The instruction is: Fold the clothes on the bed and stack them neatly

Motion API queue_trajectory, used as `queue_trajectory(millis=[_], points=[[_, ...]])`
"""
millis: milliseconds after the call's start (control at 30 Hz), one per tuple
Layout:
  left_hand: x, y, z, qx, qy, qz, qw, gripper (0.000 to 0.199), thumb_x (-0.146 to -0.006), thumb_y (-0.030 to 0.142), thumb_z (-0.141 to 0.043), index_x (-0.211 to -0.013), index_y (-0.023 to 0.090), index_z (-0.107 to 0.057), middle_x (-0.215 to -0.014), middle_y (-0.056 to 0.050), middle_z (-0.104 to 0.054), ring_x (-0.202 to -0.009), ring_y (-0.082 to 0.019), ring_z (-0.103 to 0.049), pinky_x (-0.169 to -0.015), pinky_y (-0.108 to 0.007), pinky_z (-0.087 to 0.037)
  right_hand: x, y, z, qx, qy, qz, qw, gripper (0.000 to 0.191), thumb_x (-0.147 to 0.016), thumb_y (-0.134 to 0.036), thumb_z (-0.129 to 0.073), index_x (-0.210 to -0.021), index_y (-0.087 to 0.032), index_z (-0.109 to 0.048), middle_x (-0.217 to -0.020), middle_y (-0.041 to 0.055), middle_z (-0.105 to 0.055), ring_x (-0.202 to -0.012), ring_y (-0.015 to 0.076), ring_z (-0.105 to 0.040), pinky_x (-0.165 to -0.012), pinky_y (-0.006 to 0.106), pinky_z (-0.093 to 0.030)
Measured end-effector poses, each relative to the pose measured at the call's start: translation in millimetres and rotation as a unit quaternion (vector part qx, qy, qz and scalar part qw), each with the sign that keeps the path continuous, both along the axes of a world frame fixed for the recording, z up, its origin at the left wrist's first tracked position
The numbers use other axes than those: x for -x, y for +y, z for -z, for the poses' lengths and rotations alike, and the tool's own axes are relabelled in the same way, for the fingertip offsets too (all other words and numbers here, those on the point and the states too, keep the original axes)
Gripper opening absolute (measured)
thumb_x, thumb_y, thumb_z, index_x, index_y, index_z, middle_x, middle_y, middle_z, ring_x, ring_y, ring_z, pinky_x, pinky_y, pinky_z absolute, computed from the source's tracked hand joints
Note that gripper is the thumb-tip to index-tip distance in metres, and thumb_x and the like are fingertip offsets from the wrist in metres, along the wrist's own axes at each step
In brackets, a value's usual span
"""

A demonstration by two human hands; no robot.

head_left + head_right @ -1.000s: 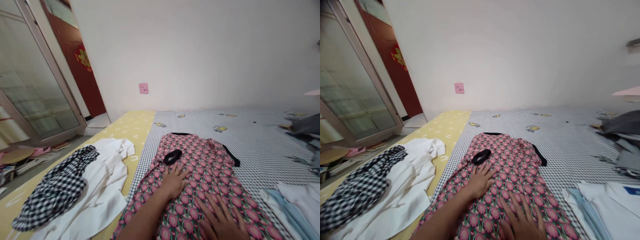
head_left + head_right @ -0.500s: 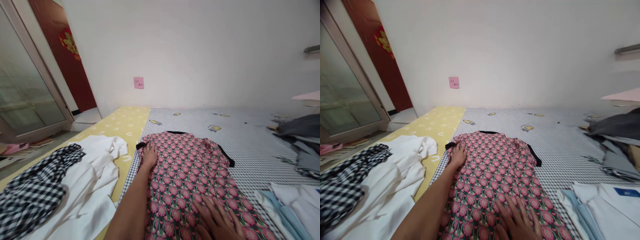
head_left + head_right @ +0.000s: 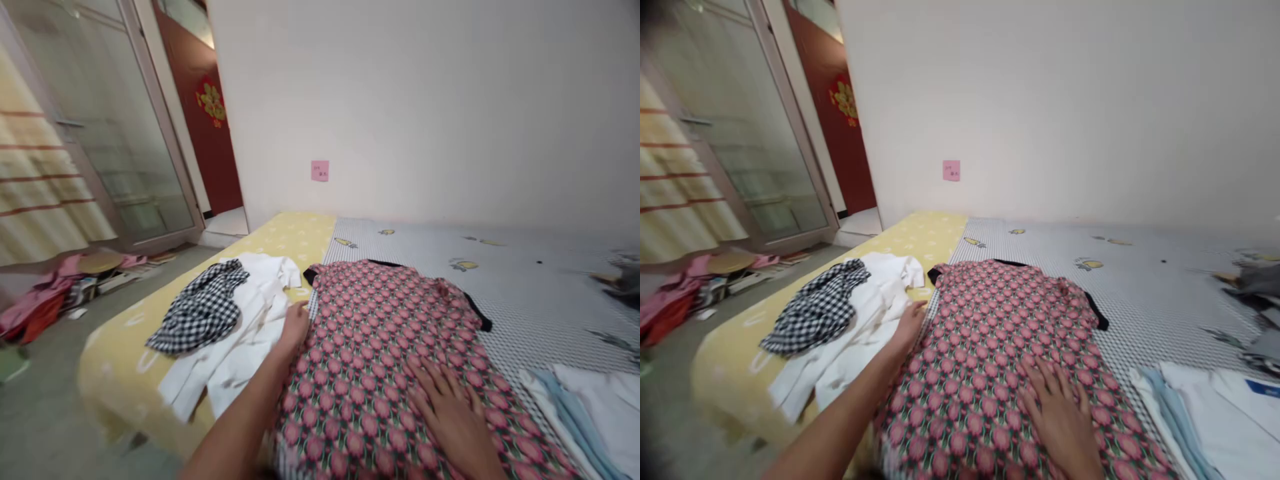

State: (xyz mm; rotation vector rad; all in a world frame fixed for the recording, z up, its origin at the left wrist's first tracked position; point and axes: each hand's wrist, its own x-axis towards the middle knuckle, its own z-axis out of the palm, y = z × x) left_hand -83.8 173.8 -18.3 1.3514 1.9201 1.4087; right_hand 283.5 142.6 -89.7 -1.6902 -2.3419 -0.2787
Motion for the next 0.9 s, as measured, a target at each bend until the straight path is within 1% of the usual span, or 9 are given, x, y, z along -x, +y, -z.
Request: queue_trajectory(millis=[100, 133, 200, 267, 333, 400, 533, 700, 900], points=[[-26, -84, 15.6, 0.042, 0.110, 0.066, 0.991, 0.035, -0.088, 0.022, -0.057, -0.121, 0.026, -0.068, -0.140, -0.008, -0.060, -0.136, -0.026, -0.049, -0.121, -0.047, -0.032, 3, -4, -8.3, 0.023, -0.017, 0.016, 0.999, 0.060, -0.095, -0.056, -0.029, -0.149, -0.036, -0.046, -0.156, 0.0018, -0.046, -0.144, 0.0318, -0.037, -0.115, 0.061, -0.025], [-31, -112, 21.8, 0.057, 0.169, 0.074, 0.981, 0.039, -0.091, 0.023, -0.054, -0.127, 0.030, -0.065, -0.147, -0.005, -0.055, -0.142, -0.026, -0.043, -0.123, -0.050, -0.025, 4, -4, -9.8, 0.027, -0.021, 0.019, 0.999, 0.060, -0.095, -0.055, -0.028, -0.149, -0.035, -0.045, -0.156, 0.0022, -0.046, -0.144, 0.0316, -0.037, -0.115, 0.061, -0.025], [-38, -161, 35.1, 0.095, 0.287, 0.055, 0.952, 0.046, -0.096, 0.026, -0.046, -0.140, 0.034, -0.053, -0.156, -0.002, -0.046, -0.148, -0.028, -0.033, -0.124, -0.057, -0.020, 4, -5, -12.2, 0.032, -0.028, 0.023, 0.999, 0.060, -0.095, -0.054, -0.027, -0.150, -0.035, -0.044, -0.156, 0.0026, -0.045, -0.145, 0.0317, -0.036, -0.114, 0.060, -0.027], [-39, -196, 47.3, 0.131, 0.359, 0.016, 0.924, 0.052, -0.098, 0.031, -0.041, -0.150, 0.032, -0.042, -0.160, -0.003, -0.040, -0.150, -0.030, -0.030, -0.123, -0.058, -0.023, 4, -6, -14.8, 0.037, -0.033, 0.024, 0.999, 0.061, -0.095, -0.053, -0.026, -0.151, -0.034, -0.043, -0.156, 0.0030, -0.046, -0.144, 0.0320, -0.036, -0.113, 0.060, -0.029], [-38, -216, 55.2, 0.150, 0.364, -0.006, 0.919, 0.057, -0.099, 0.037, -0.041, -0.154, 0.028, -0.033, -0.162, -0.004, -0.036, -0.151, -0.029, -0.027, -0.123, -0.056, -0.025, 4, -7, -17.1, 0.042, -0.036, 0.022, 0.998, 0.062, -0.095, -0.052, -0.024, -0.152, -0.033, -0.042, -0.155, 0.0040, -0.046, -0.144, 0.0325, -0.036, -0.112, 0.061, -0.030], [-38, -224, 57.4, 0.161, 0.352, -0.011, 0.922, 0.060, -0.099, 0.043, -0.039, -0.156, 0.025, -0.029, -0.163, -0.005, -0.033, -0.152, -0.028, -0.025, -0.124, -0.054, -0.025, 4, -6, -18.0, 0.049, -0.034, 0.023, 0.998, 0.063, -0.095, -0.052, -0.022, -0.152, -0.033, -0.041, -0.156, 0.0042, -0.045, -0.143, 0.0330, -0.037, -0.112, 0.061, -0.030], [-40, -225, 50.9, 0.180, 0.312, -0.013, 0.933, 0.064, -0.099, 0.048, -0.035, -0.156, 0.021, -0.027, -0.164, -0.006, -0.030, -0.153, -0.027, -0.021, -0.125, -0.052, -0.022, 2, -5, -14.8, 0.058, -0.018, 0.023, 0.998, 0.065, -0.095, -0.053, -0.021, -0.154, -0.031, -0.039, -0.158, 0.0033, -0.042, -0.143, 0.0335, -0.035, -0.113, 0.061, -0.028], [-49, -222, 44.8, 0.173, 0.260, -0.034, 0.949, 0.062, -0.101, 0.045, -0.028, -0.156, 0.016, -0.025, -0.164, -0.008, -0.031, -0.153, -0.024, -0.021, -0.127, -0.049, -0.016, 4, -9, -18.6, 0.047, -0.006, 0.019, 0.999, 0.065, -0.096, -0.053, -0.021, -0.153, -0.029, -0.040, -0.157, 0.0052, -0.044, -0.142, 0.0342, -0.036, -0.112, 0.062, -0.027], [-62, -210, 47.0, 0.171, 0.308, -0.099, 0.931, 0.062, -0.097, 0.043, -0.043, -0.151, 0.013, -0.035, -0.162, -0.014, -0.034, -0.152, -0.029, -0.023, -0.125, -0.054, -0.016, 7, -13, -27.4, 0.060, -0.009, 0.027, 0.998, 0.059, -0.100, -0.050, -0.024, -0.152, -0.030, -0.041, -0.158, 0.0037, -0.042, -0.144, 0.0310, -0.034, -0.115, 0.059, -0.025]])
